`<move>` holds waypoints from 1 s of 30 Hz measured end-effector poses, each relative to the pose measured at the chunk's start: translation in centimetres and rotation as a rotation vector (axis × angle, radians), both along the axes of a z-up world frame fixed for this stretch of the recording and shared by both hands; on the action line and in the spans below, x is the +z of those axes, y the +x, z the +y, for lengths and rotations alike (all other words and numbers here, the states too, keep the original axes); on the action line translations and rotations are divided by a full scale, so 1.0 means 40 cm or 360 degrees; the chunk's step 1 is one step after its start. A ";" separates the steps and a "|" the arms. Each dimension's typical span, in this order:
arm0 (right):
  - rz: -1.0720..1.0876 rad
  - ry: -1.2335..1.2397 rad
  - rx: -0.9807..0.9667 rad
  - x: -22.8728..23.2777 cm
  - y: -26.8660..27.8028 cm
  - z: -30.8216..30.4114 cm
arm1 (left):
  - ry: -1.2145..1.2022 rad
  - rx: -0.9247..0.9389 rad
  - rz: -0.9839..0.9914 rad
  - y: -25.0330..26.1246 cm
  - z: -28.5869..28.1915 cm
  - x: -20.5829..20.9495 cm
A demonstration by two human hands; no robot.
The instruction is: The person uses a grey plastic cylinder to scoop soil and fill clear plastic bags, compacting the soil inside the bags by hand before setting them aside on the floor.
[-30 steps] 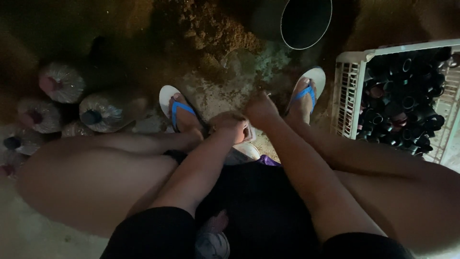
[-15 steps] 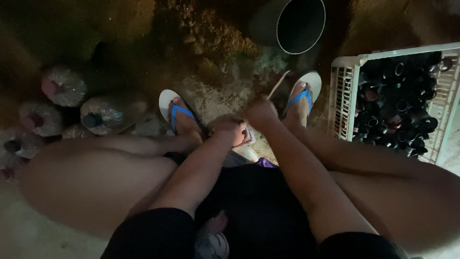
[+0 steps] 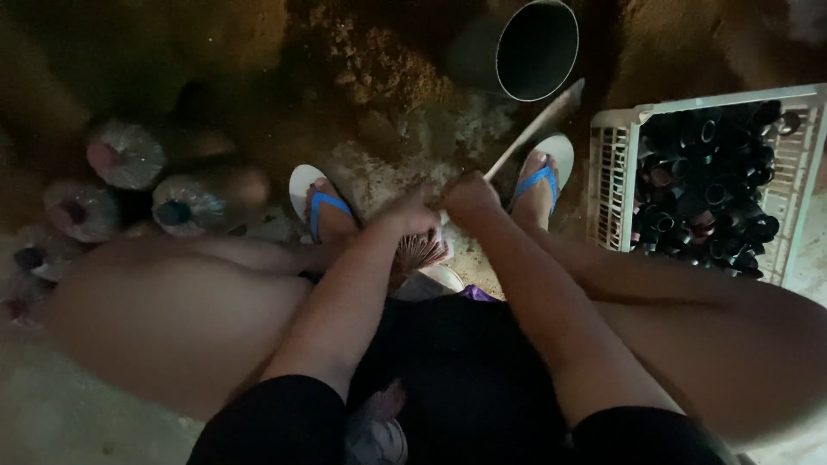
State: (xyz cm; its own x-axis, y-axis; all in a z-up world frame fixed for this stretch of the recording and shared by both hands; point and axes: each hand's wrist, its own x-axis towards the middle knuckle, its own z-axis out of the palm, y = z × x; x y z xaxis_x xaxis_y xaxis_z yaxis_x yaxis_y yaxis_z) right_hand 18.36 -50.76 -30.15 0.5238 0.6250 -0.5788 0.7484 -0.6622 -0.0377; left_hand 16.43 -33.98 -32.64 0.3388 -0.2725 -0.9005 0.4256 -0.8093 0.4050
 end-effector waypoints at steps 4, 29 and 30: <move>0.0497 0.0263 -0.1124 0.047 0.119 -0.022 | -0.0040 0.0038 -0.0157 0.071 0.026 0.009; -0.0051 0.1132 -0.0998 0.771 0.305 -0.083 | -0.0540 -0.0157 -0.2218 0.247 0.163 0.859; -0.0154 0.1073 -0.0874 0.765 0.314 -0.085 | -0.0533 -0.0125 -0.2250 0.251 0.163 0.855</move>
State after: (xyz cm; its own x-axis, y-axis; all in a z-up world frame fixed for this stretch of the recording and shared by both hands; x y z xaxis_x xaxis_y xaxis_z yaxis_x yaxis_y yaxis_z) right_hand 30.92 -54.18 0.44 0.8792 0.4626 -0.1141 0.3501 -0.7896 -0.5040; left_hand 26.48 -27.48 1.55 0.8458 -0.4577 0.2739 -0.5206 -0.5966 0.6107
